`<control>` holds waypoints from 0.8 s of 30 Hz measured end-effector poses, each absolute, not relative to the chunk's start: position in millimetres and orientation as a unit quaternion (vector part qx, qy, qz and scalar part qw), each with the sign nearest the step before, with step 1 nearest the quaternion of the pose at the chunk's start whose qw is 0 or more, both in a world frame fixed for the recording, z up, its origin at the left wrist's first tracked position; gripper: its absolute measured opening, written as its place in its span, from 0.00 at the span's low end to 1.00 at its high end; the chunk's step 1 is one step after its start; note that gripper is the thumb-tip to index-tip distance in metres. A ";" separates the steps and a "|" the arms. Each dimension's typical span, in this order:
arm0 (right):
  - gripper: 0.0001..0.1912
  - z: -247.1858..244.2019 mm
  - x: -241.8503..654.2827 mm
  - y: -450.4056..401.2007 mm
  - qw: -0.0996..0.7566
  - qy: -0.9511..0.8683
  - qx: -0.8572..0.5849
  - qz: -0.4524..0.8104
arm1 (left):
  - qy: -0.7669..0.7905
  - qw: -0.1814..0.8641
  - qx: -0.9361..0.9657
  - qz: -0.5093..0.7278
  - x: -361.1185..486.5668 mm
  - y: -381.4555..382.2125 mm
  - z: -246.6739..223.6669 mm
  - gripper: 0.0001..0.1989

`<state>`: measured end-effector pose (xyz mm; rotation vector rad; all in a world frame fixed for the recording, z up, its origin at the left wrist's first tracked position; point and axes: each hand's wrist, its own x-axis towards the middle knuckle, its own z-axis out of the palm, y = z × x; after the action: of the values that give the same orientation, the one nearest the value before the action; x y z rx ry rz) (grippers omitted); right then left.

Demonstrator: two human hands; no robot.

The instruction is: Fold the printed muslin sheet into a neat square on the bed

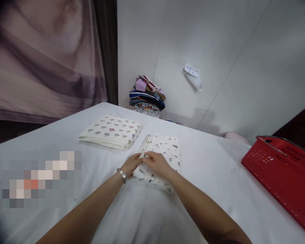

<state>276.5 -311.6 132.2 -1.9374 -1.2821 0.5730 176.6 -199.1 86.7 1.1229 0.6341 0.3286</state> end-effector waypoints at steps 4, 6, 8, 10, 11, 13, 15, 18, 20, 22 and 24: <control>0.08 135.3 329.7 -285.2 0.381 -0.352 -0.823 0.231 | 0.326 0.705 0.600 0.192 180.7 -201.9 75.2 0.24; 0.06 137.6 348.7 -268.6 0.365 -0.315 -0.845 0.230 | 0.326 0.689 0.619 0.190 179.9 -203.2 74.4 0.26; 0.07 139.0 361.7 -251.9 0.345 -0.298 -0.862 0.222 | 0.326 0.681 0.627 0.191 178.2 -204.9 75.9 0.25; 0.09 138.9 370.5 -236.1 0.315 -0.283 -0.880 0.214 | 0.329 0.674 0.630 0.200 176.7 -206.7 77.5 0.25; 0.10 138.4 373.8 -228.8 0.297 -0.277 -0.889 0.211 | 0.328 0.676 0.627 0.206 176.2 -207.5 77.6 0.25; 0.14 136.9 378.9 -216.1 0.258 -0.264 -0.906 0.205 | 0.320 0.690 0.611 0.221 175.7 -208.5 76.0 0.26; 0.18 134.8 382.2 -206.5 0.226 -0.250 -0.921 0.197 | 0.311 0.703 0.596 0.231 176.0 -208.9 72.1 0.26; 0.21 131.2 384.9 -198.1 0.203 -0.235 -0.933 0.180 | 0.301 0.710 0.593 0.231 177.3 -208.8 64.5 0.27; 0.19 128.7 385.9 -195.7 0.200 -0.233 -0.936 0.173 | 0.290 0.713 0.596 0.228 178.3 -208.8 60.3 0.28; 0.17 126.5 387.1 -195.5 0.202 -0.230 -0.936 0.175 | 0.281 0.717 0.597 0.225 178.7 -209.1 58.3 0.30; 0.15 124.5 388.8 -197.3 0.211 -0.226 -0.932 0.187 | 0.279 0.719 0.597 0.221 178.5 -209.3 58.7 0.32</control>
<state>388.8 -197.3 124.5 -2.5917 -0.6293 0.5201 178.5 -209.3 58.7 1.3191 0.6166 0.4880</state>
